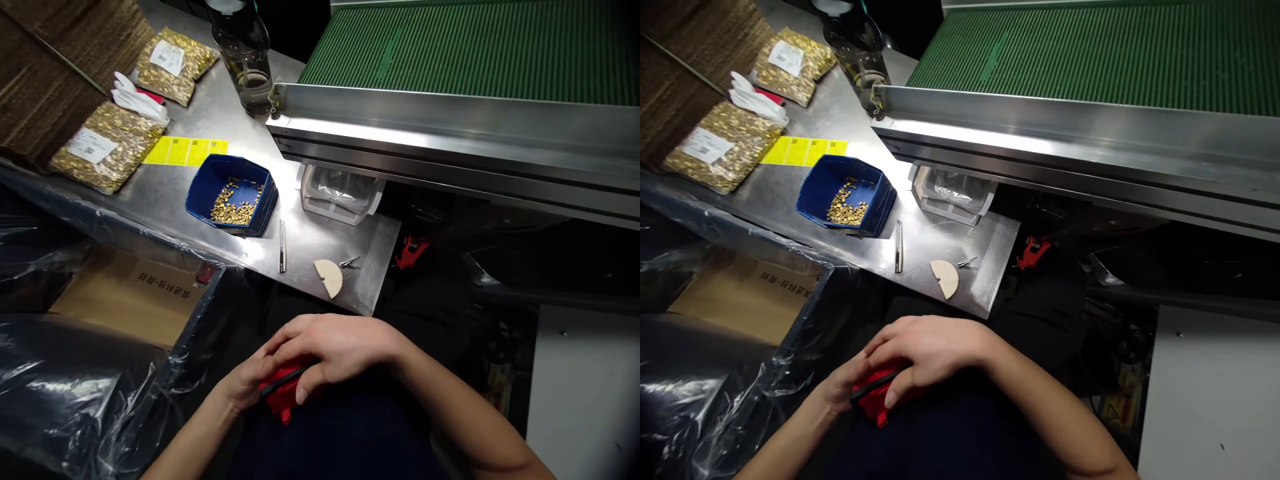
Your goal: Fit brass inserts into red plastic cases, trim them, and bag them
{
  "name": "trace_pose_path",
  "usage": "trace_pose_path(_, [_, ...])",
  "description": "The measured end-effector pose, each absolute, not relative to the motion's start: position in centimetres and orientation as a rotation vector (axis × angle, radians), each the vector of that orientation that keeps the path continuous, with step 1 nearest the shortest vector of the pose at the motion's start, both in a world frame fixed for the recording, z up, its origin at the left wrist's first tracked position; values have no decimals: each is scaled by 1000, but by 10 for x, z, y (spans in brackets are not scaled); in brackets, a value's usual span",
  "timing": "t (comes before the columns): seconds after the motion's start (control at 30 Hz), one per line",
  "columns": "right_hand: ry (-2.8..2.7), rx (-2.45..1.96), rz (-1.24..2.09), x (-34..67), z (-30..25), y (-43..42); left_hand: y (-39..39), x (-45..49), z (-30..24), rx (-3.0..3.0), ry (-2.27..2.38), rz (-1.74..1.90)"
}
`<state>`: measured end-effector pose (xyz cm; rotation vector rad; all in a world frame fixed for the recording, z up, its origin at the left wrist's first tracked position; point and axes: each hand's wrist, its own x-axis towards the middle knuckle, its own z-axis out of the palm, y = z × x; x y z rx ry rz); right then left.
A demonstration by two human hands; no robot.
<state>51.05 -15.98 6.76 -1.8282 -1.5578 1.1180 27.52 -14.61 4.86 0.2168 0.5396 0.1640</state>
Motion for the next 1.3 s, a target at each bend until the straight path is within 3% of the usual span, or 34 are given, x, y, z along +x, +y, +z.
trace_pose_path(0.13, [-1583, -2022, 925, 520, 53, -163, -149, 270, 54, 265, 524, 83])
trace_pose_path(0.3, [-1660, -2305, 663, 520, 39, -156, -168, 261, 47, 102, 596, 339])
trace_pose_path(0.5, [-1716, -2491, 658, 502, 24, -122, -175, 254, 44, 29, 603, 344])
trace_pose_path(0.73, [-1822, -2215, 886, 510, 38, -159, -155, 244, 63, 53, 544, 269])
trace_pose_path(0.93, [-1378, -1846, 1497, 526, 99, -237, -165, 269, 78, 11, 864, 359])
trace_pose_path(1.07, [-1408, -1600, 1764, 525, 125, -269, -167, 293, 87, -14, 893, 310])
trace_pose_path(1.3, [-1599, -1669, 1499, 532, 131, -282, -167, 318, 92, -14, 975, 204])
